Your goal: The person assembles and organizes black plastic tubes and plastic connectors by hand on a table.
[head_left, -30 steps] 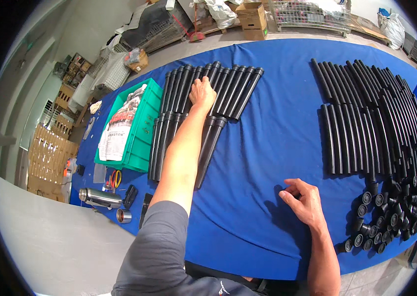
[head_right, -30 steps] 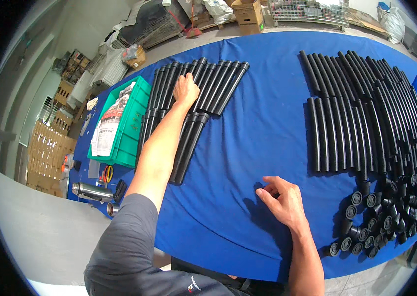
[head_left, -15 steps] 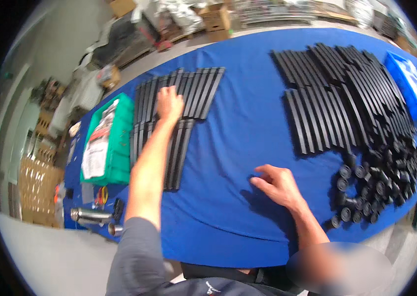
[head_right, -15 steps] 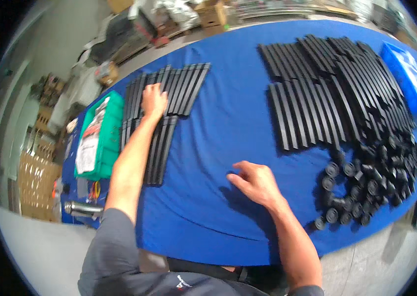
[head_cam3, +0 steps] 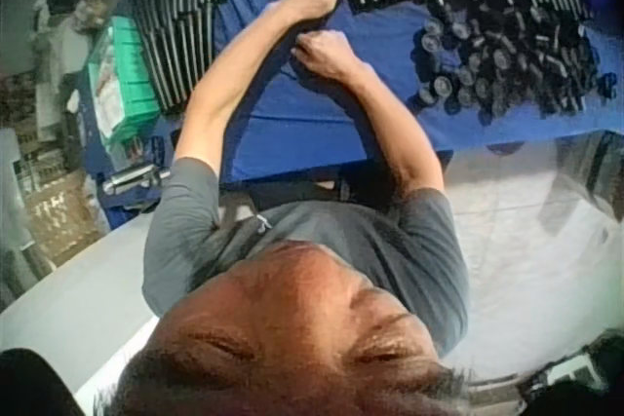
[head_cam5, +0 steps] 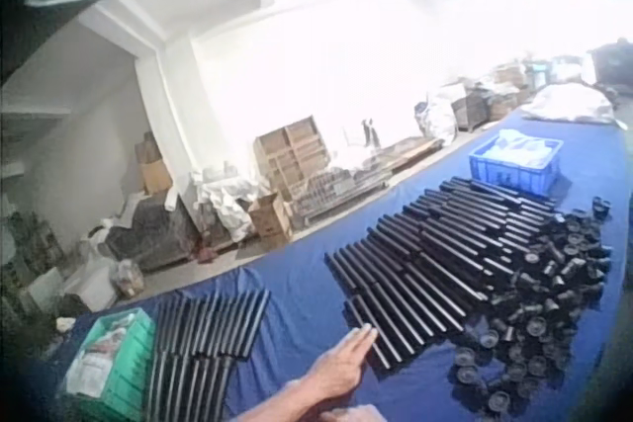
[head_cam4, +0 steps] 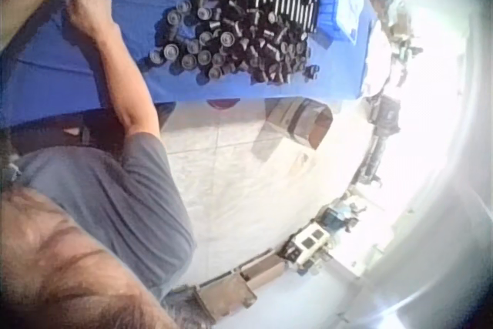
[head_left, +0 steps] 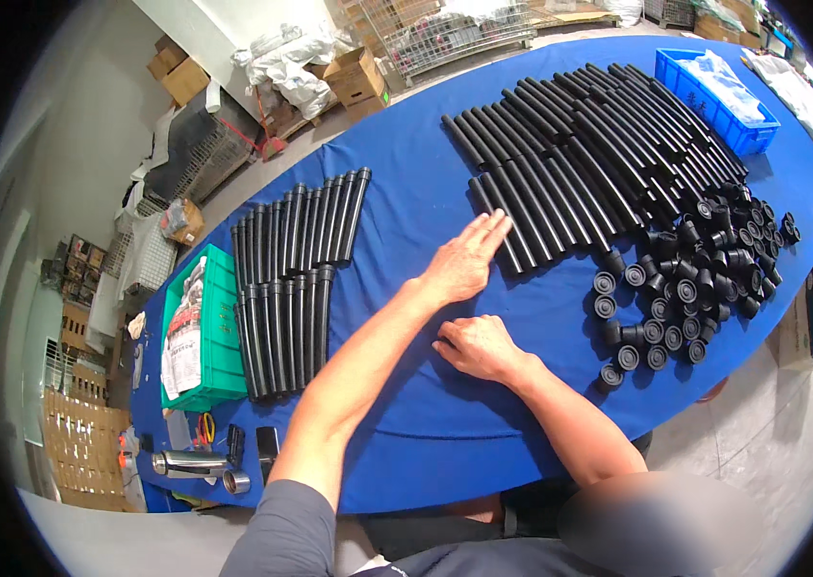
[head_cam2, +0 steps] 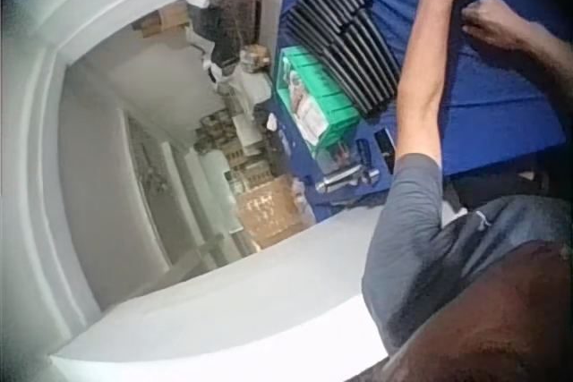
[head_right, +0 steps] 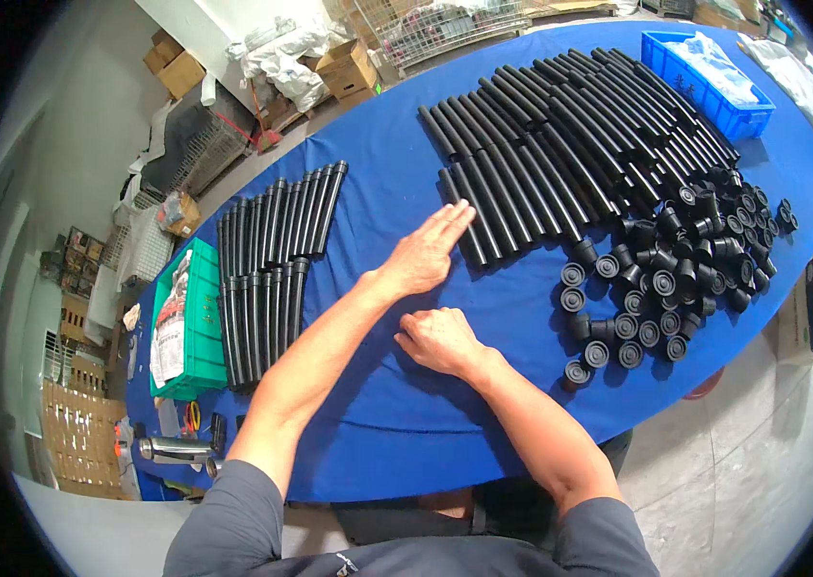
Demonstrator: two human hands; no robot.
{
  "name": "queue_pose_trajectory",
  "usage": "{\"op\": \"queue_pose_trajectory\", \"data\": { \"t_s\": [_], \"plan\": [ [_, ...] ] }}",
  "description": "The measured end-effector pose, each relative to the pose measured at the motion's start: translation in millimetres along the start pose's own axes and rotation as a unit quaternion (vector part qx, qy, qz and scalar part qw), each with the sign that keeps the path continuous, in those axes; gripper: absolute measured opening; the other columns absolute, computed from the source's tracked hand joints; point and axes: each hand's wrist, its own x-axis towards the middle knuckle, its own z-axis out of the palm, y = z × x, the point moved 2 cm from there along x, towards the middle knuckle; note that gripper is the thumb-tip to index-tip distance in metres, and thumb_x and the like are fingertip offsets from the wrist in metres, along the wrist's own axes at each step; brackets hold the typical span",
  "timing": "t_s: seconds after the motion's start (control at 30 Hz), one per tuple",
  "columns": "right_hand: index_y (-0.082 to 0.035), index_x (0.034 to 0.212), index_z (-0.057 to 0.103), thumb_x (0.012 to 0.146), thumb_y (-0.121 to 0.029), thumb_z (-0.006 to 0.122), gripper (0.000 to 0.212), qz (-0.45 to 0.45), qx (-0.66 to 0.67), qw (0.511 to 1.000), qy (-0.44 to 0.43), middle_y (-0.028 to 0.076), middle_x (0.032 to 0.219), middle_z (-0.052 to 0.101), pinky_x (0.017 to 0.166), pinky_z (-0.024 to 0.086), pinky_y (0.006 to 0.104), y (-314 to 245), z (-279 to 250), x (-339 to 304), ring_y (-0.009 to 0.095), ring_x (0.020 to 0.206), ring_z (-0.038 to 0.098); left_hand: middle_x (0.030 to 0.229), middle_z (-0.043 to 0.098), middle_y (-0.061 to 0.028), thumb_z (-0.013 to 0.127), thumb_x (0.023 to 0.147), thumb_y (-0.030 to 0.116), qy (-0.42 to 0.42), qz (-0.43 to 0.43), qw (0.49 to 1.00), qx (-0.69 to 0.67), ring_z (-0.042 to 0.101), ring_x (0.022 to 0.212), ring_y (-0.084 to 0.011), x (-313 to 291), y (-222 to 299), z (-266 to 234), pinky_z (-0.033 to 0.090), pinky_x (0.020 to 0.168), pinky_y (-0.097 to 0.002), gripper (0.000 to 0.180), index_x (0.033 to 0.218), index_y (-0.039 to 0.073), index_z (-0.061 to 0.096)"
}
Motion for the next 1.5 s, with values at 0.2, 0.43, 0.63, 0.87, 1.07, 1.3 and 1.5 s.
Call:
{"op": "queue_pose_trajectory", "data": {
  "t_s": [0.2, 0.43, 0.63, 0.87, 1.07, 1.3, 1.5],
  "plan": [
    [-0.003, 0.079, 0.062, 0.087, -0.027, 0.065, 0.025, 0.014, 0.005, 1.000, 0.000, 0.017, 0.074, 0.067, 0.064, 0.054, 0.0488, 6, 6, 0, 0.036, 0.071, 0.068, 0.160, 0.026, -0.0123, 0.046, 0.080, -0.006, -0.115, -0.032, 0.992, 0.038, 0.029, 0.146, -0.0316, 11, 15, 14, 0.035, 0.116, -0.0429, 0.074, 0.151, 0.018, 0.038],
    [-0.004, 0.072, 0.061, 0.087, -0.028, 0.065, 0.029, -0.055, -0.008, 0.998, 0.018, 0.014, 0.069, 0.066, 0.060, 0.051, 0.0479, -5, 5, 0, 0.035, 0.066, 0.066, 0.139, 0.053, -0.0201, 0.059, 0.088, 0.027, 0.066, -0.162, 0.982, -0.073, 0.051, 0.127, -0.0365, -1, -17, 5, 0.044, 0.105, -0.0433, 0.040, 0.125, 0.011, 0.064],
    [-0.006, 0.062, 0.057, 0.085, -0.028, 0.067, 0.033, -0.104, 0.014, 0.993, 0.046, 0.010, 0.062, 0.062, 0.052, 0.046, 0.0462, -13, -3, -3, 0.033, 0.056, 0.062, 0.155, 0.032, -0.0236, 0.063, 0.083, 0.042, -0.007, -0.232, 0.972, -0.045, 0.042, 0.137, -0.0403, -8, -14, 6, 0.039, 0.110, -0.0455, 0.053, 0.133, 0.022, 0.062],
    [-0.006, 0.064, 0.059, 0.086, -0.030, 0.064, 0.033, -0.090, 0.011, 0.996, 0.024, 0.012, 0.062, 0.064, 0.058, 0.051, 0.0471, -1, 4, -5, 0.033, 0.061, 0.065, 0.152, 0.037, -0.0203, 0.053, 0.085, 0.033, -0.032, -0.282, 0.957, 0.051, 0.052, 0.122, -0.0409, 3, -1, 8, 0.044, 0.104, -0.0488, 0.046, 0.128, 0.021, 0.065],
    [-0.005, 0.071, 0.062, 0.085, -0.030, 0.063, 0.029, -0.077, 0.000, 0.997, -0.022, 0.014, 0.070, 0.067, 0.061, 0.052, 0.0486, -11, 3, 1, 0.035, 0.067, 0.067, 0.155, 0.031, -0.0192, 0.052, 0.088, 0.032, -0.023, -0.277, 0.954, 0.116, 0.051, 0.121, -0.0407, -25, -33, 4, 0.045, 0.101, -0.0512, 0.053, 0.141, 0.026, 0.053],
    [-0.005, 0.070, 0.062, 0.085, -0.031, 0.063, 0.030, -0.080, -0.003, 0.997, -0.013, 0.014, 0.069, 0.067, 0.061, 0.052, 0.0484, -10, 2, -3, 0.035, 0.067, 0.067, 0.144, 0.049, -0.0212, 0.048, 0.097, 0.040, 0.026, -0.295, 0.954, -0.035, 0.054, 0.122, -0.0419, -31, -52, -2, 0.041, 0.106, -0.0477, 0.068, 0.151, 0.003, 0.032],
    [-0.005, 0.069, 0.061, 0.085, -0.031, 0.063, 0.031, -0.082, -0.002, 0.997, -0.007, 0.015, 0.069, 0.066, 0.060, 0.052, 0.0488, -6, 3, -5, 0.036, 0.068, 0.067, 0.115, 0.063, -0.0179, 0.058, 0.086, 0.026, 0.060, -0.296, 0.953, 0.027, 0.061, 0.105, -0.0367, -68, -52, -5, 0.049, 0.094, -0.0446, 0.055, 0.139, 0.012, 0.054]
  ]
}}
